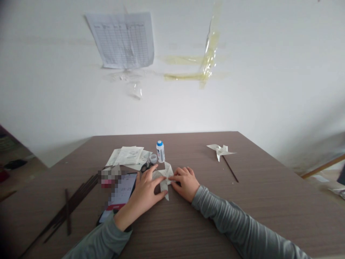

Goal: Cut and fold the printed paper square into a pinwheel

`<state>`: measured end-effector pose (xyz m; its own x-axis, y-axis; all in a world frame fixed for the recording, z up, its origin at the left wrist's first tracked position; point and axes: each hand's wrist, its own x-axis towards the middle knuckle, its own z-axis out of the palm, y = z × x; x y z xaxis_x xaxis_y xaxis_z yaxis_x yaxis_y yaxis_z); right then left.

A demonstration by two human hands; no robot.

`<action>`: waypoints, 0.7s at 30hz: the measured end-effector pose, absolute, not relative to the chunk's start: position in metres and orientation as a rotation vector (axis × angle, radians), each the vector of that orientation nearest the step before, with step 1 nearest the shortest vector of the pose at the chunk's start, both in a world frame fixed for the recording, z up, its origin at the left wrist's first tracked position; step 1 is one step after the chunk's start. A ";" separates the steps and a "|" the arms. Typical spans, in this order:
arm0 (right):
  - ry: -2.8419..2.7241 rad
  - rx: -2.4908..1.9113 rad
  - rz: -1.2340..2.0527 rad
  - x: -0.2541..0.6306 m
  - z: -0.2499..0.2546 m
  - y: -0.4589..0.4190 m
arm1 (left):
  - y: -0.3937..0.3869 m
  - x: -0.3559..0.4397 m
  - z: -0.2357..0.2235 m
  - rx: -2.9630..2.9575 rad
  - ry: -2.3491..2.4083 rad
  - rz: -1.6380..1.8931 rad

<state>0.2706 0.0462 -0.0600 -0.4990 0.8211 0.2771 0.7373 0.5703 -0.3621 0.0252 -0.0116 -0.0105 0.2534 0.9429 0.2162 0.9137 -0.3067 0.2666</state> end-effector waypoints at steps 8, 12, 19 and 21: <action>-2.319 -1.190 0.302 0.275 -0.070 0.051 | -0.010 0.020 -0.023 2.430 1.790 0.678; -2.291 -1.184 0.320 0.276 -0.071 0.052 | -0.008 0.015 -0.029 2.422 1.809 0.741; -2.241 -1.212 0.317 0.278 -0.067 0.053 | -0.011 0.015 -0.021 2.376 1.815 0.663; -2.251 -1.192 0.289 0.280 -0.067 0.054 | -0.012 0.015 -0.020 2.391 1.802 0.660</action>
<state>0.2796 0.0537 -0.0669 -0.4405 0.8117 0.3835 0.6884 0.5796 -0.4361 0.0145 -0.0119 -0.0198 0.2178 0.9317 0.2907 0.8991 -0.3074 0.3117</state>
